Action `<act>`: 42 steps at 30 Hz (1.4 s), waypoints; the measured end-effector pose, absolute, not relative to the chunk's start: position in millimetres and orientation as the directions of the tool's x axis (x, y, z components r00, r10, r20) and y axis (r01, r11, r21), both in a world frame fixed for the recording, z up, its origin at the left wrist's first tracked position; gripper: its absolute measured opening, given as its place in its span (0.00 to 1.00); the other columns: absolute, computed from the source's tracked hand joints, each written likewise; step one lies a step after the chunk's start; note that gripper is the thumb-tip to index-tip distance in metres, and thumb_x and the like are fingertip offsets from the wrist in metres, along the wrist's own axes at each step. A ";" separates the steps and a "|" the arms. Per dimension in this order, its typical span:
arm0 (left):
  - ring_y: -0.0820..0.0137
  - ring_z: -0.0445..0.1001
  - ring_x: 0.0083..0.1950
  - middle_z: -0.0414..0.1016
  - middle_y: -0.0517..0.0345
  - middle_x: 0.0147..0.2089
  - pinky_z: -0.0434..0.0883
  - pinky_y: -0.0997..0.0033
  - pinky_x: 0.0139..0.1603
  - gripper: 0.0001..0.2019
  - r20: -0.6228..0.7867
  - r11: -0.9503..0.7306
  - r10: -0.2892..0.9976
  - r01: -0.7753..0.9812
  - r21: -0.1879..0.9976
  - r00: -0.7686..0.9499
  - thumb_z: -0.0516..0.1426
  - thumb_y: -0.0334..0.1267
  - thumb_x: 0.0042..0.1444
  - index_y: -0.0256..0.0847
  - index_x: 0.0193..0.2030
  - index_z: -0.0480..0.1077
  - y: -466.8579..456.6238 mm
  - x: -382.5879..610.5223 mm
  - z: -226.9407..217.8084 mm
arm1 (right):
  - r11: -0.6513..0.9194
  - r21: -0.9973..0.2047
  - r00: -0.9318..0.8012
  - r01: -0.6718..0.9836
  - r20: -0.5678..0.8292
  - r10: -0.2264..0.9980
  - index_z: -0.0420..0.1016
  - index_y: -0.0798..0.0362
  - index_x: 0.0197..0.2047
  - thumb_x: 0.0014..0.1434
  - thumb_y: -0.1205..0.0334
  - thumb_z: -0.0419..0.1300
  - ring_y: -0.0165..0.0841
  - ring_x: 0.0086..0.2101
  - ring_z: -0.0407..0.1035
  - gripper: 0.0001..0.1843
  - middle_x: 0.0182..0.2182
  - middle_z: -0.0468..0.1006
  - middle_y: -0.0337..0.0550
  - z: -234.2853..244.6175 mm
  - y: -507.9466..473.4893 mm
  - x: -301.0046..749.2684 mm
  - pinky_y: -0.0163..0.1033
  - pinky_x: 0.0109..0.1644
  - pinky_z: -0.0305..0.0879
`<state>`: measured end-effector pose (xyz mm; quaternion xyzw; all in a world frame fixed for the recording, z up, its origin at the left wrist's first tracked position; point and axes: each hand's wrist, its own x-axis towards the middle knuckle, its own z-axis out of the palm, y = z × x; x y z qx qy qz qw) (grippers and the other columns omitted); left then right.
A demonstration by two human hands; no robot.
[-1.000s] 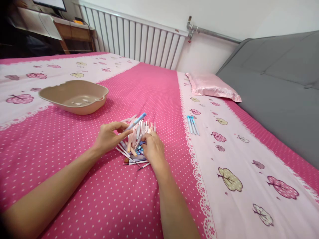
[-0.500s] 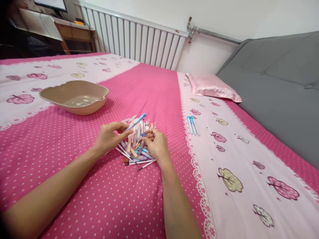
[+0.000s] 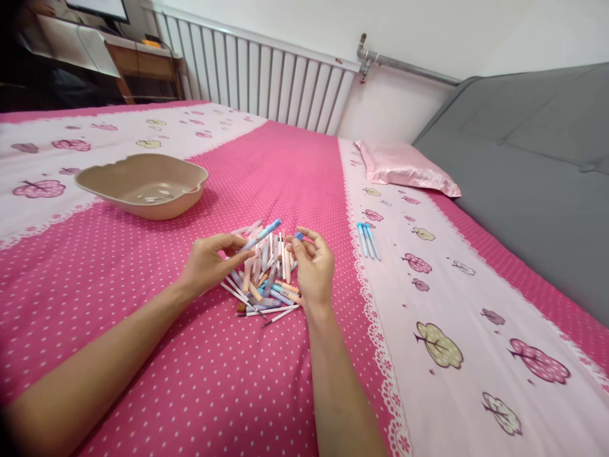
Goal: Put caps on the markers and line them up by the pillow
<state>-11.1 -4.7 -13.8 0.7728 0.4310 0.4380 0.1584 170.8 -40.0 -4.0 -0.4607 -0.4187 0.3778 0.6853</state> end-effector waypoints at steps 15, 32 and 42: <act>0.73 0.67 0.28 0.74 0.57 0.26 0.63 0.75 0.30 0.06 0.552 -0.659 0.744 0.550 0.513 0.377 0.60 0.39 0.51 0.39 0.33 0.76 -5.7 -12.3 -13.7 | 0.396 -0.918 0.508 0.024 0.352 0.786 0.68 0.55 0.41 0.52 0.54 0.63 0.33 0.30 0.76 0.17 0.29 0.80 0.42 2.2 -42.5 166.2 0.38 0.36 0.73; 0.73 0.67 0.27 0.73 0.57 0.26 0.62 0.75 0.30 0.06 0.572 -0.685 0.720 0.540 0.490 0.394 0.60 0.38 0.51 0.38 0.32 0.76 -6.0 -12.4 -12.8 | 0.391 -0.919 0.503 0.044 0.359 0.786 0.71 0.56 0.39 0.50 0.55 0.65 0.31 0.26 0.74 0.16 0.25 0.78 0.39 -1.9 -41.7 166.0 0.36 0.32 0.71; 0.73 0.67 0.27 0.73 0.57 0.25 0.62 0.75 0.30 0.07 0.566 -0.680 0.725 0.539 0.497 0.393 0.59 0.40 0.52 0.39 0.32 0.76 -6.4 -12.5 -12.9 | 0.390 -0.917 0.488 0.080 0.378 0.787 0.73 0.57 0.41 0.50 0.55 0.64 0.30 0.26 0.74 0.17 0.29 0.79 0.42 -2.3 -43.0 165.0 0.37 0.33 0.72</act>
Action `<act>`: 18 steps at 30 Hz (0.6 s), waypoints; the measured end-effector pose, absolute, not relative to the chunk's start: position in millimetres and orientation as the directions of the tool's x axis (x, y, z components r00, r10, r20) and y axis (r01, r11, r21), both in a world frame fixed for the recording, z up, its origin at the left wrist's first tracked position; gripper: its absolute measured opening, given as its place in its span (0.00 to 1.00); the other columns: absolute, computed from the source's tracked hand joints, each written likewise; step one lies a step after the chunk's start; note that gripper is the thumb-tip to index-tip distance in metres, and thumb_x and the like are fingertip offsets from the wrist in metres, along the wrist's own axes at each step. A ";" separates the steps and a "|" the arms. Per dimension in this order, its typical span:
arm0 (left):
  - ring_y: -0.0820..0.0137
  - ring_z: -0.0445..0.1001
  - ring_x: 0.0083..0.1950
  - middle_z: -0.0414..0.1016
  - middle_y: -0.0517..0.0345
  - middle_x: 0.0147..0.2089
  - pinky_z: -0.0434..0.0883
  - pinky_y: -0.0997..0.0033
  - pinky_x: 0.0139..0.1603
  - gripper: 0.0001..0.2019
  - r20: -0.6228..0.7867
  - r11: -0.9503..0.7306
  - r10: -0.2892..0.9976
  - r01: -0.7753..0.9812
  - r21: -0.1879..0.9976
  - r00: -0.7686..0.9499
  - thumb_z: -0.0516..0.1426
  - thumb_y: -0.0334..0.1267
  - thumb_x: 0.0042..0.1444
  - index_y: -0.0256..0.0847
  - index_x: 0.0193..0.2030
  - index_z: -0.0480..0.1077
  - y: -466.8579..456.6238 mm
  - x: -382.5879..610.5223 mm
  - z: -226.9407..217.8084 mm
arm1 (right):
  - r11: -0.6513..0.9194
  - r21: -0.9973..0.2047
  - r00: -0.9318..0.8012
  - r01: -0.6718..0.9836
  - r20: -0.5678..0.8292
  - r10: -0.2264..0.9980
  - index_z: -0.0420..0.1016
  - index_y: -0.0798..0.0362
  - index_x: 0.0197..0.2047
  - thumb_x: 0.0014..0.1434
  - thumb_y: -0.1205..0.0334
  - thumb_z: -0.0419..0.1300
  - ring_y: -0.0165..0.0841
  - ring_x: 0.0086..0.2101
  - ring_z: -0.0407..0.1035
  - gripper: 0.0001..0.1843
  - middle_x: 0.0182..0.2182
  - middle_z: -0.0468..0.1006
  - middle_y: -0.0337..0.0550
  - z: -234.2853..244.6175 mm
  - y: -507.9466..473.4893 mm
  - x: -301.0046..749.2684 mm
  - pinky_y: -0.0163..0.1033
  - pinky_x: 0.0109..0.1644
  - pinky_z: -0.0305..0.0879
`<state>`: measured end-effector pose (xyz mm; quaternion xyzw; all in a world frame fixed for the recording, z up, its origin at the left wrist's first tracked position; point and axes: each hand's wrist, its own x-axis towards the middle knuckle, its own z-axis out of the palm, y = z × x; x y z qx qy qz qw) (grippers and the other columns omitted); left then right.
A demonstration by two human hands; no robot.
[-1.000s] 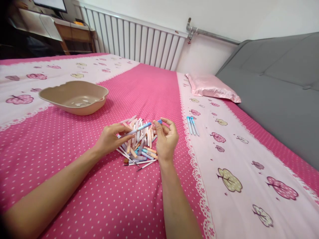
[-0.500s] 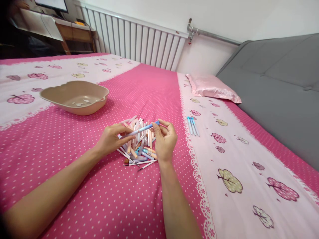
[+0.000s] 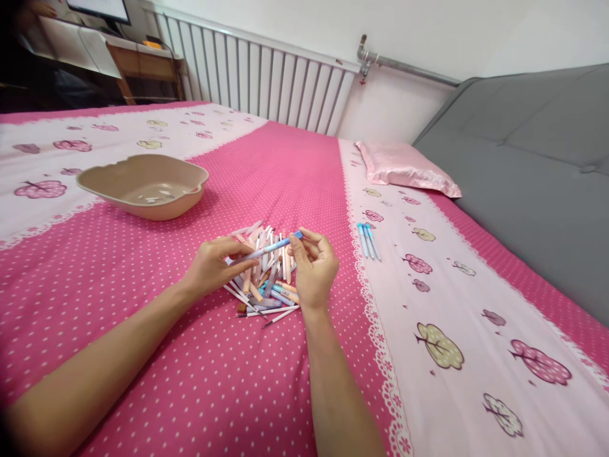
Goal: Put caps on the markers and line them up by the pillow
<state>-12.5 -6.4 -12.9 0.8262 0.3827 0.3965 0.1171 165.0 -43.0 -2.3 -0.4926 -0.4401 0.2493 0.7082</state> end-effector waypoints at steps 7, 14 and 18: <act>0.73 0.67 0.27 0.74 0.57 0.25 0.62 0.75 0.29 0.07 0.563 -0.670 0.734 0.537 0.512 0.380 0.59 0.40 0.52 0.39 0.32 0.76 -7.3 -12.2 -11.3 | 0.401 -0.905 0.475 0.141 0.417 0.775 0.76 0.56 0.43 0.56 0.54 0.59 0.28 0.24 0.72 0.17 0.26 0.78 0.39 -2.6 -45.1 161.4 0.35 0.30 0.71; 0.74 0.67 0.27 0.74 0.57 0.25 0.62 0.75 0.29 0.08 0.574 -0.676 0.728 0.536 0.506 0.375 0.59 0.41 0.52 0.39 0.32 0.76 -6.8 -12.4 -12.6 | 0.389 -0.902 0.479 0.185 0.429 0.766 0.76 0.56 0.43 0.57 0.53 0.58 0.28 0.22 0.72 0.17 0.27 0.79 0.40 -3.5 -44.9 162.1 0.35 0.29 0.70; 0.74 0.67 0.26 0.74 0.57 0.25 0.62 0.75 0.29 0.08 0.576 -0.677 0.726 0.534 0.506 0.375 0.59 0.41 0.52 0.39 0.32 0.76 -7.1 -12.1 -12.4 | 0.401 -0.902 0.475 0.158 0.425 0.771 0.75 0.55 0.44 0.56 0.53 0.58 0.28 0.23 0.72 0.17 0.28 0.79 0.40 -4.1 -44.5 161.0 0.35 0.29 0.70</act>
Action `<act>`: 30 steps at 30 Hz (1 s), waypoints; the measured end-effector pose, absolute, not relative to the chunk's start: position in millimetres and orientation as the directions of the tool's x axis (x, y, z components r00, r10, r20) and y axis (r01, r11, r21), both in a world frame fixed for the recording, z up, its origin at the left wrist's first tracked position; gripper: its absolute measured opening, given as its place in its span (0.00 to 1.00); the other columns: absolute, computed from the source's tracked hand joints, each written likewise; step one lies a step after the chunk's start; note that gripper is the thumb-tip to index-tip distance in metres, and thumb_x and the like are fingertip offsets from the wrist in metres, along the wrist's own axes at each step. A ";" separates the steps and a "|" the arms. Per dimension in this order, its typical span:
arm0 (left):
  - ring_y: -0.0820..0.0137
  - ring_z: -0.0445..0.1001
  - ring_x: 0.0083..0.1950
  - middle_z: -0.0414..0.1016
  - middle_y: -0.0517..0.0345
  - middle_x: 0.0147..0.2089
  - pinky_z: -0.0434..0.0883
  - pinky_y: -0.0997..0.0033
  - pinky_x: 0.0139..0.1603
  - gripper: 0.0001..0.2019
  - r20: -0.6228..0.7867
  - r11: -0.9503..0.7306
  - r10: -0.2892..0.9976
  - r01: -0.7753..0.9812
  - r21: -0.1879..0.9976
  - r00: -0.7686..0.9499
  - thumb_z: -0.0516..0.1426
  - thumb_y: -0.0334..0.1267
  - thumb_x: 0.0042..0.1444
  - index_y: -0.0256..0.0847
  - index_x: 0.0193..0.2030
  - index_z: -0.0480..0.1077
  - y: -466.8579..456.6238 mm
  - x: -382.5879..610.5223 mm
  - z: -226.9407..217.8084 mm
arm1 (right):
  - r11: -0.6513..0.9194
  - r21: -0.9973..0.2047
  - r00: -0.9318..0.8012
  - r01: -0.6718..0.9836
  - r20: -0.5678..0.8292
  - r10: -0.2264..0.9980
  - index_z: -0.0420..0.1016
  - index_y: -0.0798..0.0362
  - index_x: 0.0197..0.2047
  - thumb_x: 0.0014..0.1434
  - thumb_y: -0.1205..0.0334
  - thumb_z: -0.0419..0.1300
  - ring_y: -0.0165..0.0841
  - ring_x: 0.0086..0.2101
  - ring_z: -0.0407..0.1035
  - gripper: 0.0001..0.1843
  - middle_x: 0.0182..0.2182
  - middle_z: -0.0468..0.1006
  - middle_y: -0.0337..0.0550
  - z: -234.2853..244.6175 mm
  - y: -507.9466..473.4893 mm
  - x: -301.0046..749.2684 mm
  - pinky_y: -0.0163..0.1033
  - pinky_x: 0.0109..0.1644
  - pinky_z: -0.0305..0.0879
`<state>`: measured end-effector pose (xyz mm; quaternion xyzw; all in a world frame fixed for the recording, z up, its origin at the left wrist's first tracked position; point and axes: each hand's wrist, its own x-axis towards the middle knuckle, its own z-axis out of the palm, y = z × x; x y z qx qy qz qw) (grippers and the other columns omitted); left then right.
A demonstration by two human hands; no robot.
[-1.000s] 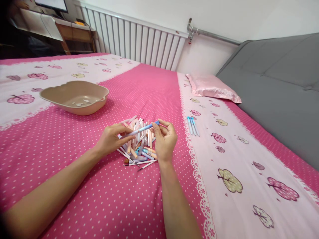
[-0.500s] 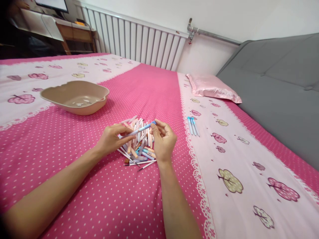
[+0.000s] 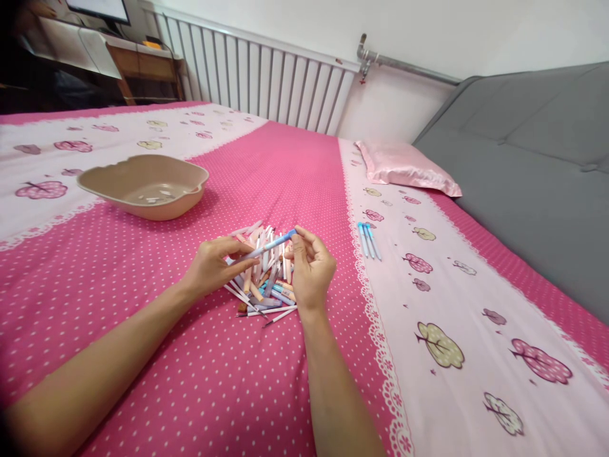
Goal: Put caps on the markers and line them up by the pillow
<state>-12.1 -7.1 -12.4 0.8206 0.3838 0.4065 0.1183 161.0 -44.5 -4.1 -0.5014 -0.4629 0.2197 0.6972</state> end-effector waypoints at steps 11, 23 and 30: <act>0.74 0.67 0.27 0.74 0.58 0.26 0.62 0.75 0.29 0.06 0.581 -0.668 0.736 0.516 0.536 0.348 0.61 0.39 0.50 0.39 0.31 0.75 -7.3 -12.2 -13.0 | 0.398 -0.907 0.465 0.135 0.413 0.783 0.74 0.56 0.44 0.56 0.53 0.59 0.27 0.23 0.72 0.17 0.30 0.79 0.41 -5.0 -44.2 160.0 0.33 0.28 0.70; 0.75 0.66 0.25 0.73 0.59 0.24 0.61 0.76 0.29 0.06 0.616 -0.710 0.693 0.500 0.495 0.374 0.62 0.38 0.49 0.38 0.30 0.75 -6.8 -12.0 -13.5 | 0.426 -0.901 0.469 0.087 0.414 0.780 0.74 0.56 0.43 0.56 0.55 0.60 0.26 0.22 0.72 0.15 0.28 0.78 0.39 -6.0 -42.9 160.1 0.31 0.26 0.69; 0.75 0.66 0.25 0.74 0.59 0.24 0.61 0.76 0.28 0.06 0.604 -0.701 0.705 0.496 0.513 0.372 0.62 0.38 0.49 0.38 0.30 0.76 -6.7 -11.3 -12.0 | 0.418 -0.904 0.461 0.088 0.410 0.787 0.74 0.56 0.44 0.56 0.55 0.59 0.26 0.22 0.72 0.16 0.28 0.78 0.40 -6.3 -42.7 160.3 0.31 0.27 0.69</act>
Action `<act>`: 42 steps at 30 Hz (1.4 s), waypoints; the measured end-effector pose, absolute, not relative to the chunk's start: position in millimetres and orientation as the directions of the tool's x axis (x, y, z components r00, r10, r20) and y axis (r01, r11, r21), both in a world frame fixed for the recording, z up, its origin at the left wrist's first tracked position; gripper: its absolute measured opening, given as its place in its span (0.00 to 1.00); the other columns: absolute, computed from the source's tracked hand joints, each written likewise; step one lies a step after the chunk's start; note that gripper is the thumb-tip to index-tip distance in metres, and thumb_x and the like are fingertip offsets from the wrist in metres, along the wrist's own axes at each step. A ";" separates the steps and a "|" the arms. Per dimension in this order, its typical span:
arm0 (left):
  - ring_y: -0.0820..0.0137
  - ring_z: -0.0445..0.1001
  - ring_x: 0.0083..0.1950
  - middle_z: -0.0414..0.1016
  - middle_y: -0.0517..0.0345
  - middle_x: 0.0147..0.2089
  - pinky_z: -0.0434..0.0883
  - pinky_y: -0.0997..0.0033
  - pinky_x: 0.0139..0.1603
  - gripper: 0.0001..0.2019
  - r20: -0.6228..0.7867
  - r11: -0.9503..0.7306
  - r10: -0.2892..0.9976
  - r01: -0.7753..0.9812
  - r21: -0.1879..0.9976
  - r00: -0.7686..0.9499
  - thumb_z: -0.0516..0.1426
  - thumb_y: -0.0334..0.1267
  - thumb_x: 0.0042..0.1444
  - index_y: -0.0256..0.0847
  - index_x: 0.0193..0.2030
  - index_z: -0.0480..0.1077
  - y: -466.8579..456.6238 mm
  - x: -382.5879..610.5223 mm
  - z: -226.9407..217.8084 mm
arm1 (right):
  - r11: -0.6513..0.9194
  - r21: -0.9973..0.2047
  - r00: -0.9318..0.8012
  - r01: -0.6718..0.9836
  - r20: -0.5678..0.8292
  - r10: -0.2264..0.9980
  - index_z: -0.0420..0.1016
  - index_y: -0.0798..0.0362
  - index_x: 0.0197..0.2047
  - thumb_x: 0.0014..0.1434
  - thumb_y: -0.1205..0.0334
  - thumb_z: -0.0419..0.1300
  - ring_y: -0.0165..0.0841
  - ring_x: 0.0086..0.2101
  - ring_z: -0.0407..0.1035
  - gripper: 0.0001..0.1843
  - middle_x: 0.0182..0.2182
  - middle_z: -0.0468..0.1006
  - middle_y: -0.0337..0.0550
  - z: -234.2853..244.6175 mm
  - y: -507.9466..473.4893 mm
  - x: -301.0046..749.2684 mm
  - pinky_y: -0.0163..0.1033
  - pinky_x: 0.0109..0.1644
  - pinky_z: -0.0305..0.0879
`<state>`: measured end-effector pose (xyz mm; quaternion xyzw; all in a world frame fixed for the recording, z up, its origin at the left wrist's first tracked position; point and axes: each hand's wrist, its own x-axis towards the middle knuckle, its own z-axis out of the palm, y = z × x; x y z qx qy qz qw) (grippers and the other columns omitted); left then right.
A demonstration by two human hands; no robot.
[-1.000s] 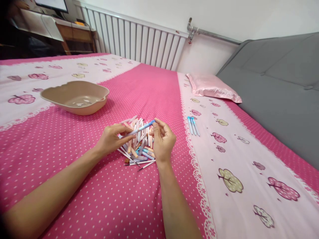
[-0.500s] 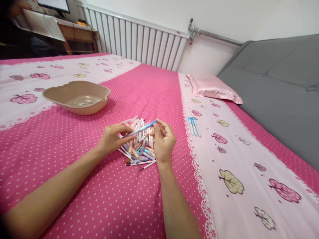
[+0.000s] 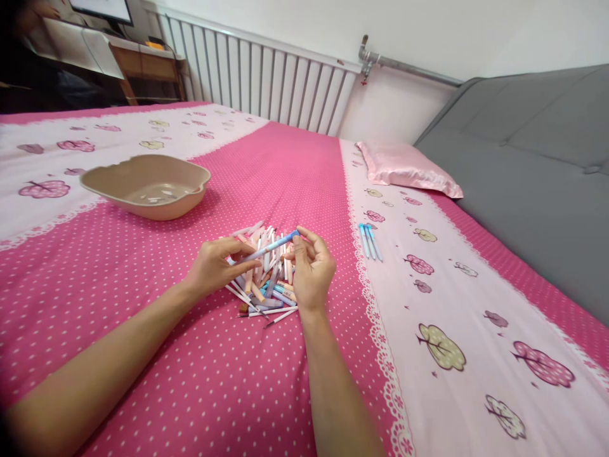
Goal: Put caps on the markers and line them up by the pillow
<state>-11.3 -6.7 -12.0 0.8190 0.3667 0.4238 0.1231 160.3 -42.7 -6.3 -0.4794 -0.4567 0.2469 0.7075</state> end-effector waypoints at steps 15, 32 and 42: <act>0.76 0.65 0.23 0.73 0.58 0.25 0.61 0.75 0.25 0.14 0.432 -0.454 0.890 0.343 0.822 0.143 0.64 0.46 0.44 0.35 0.29 0.73 -7.4 -7.7 -12.5 | 0.305 -0.951 0.254 0.057 0.309 0.916 0.69 0.54 0.41 0.51 0.59 0.63 0.29 0.29 0.73 0.15 0.33 0.77 0.43 -6.2 -47.8 150.4 0.34 0.32 0.71; 0.74 0.69 0.23 0.72 0.60 0.24 0.64 0.76 0.22 0.16 0.364 -0.371 0.929 0.176 0.912 0.071 0.67 0.44 0.38 0.37 0.27 0.67 -15.7 -0.5 -11.5 | 0.135 -0.984 0.014 0.115 0.137 0.990 0.71 0.52 0.37 0.49 0.60 0.63 0.29 0.21 0.69 0.12 0.26 0.77 0.38 -26.5 -53.6 119.2 0.33 0.25 0.65; 0.70 0.73 0.30 0.77 0.53 0.32 0.69 0.73 0.30 0.20 0.355 -0.355 0.934 0.154 0.922 0.028 0.65 0.47 0.43 0.35 0.39 0.73 -12.7 -13.5 1.2 | 0.025 -0.999 -0.029 -0.042 0.026 0.999 0.70 0.54 0.33 0.46 0.56 0.65 0.25 0.15 0.62 0.13 0.18 0.72 0.34 -18.7 -55.2 119.7 0.29 0.17 0.57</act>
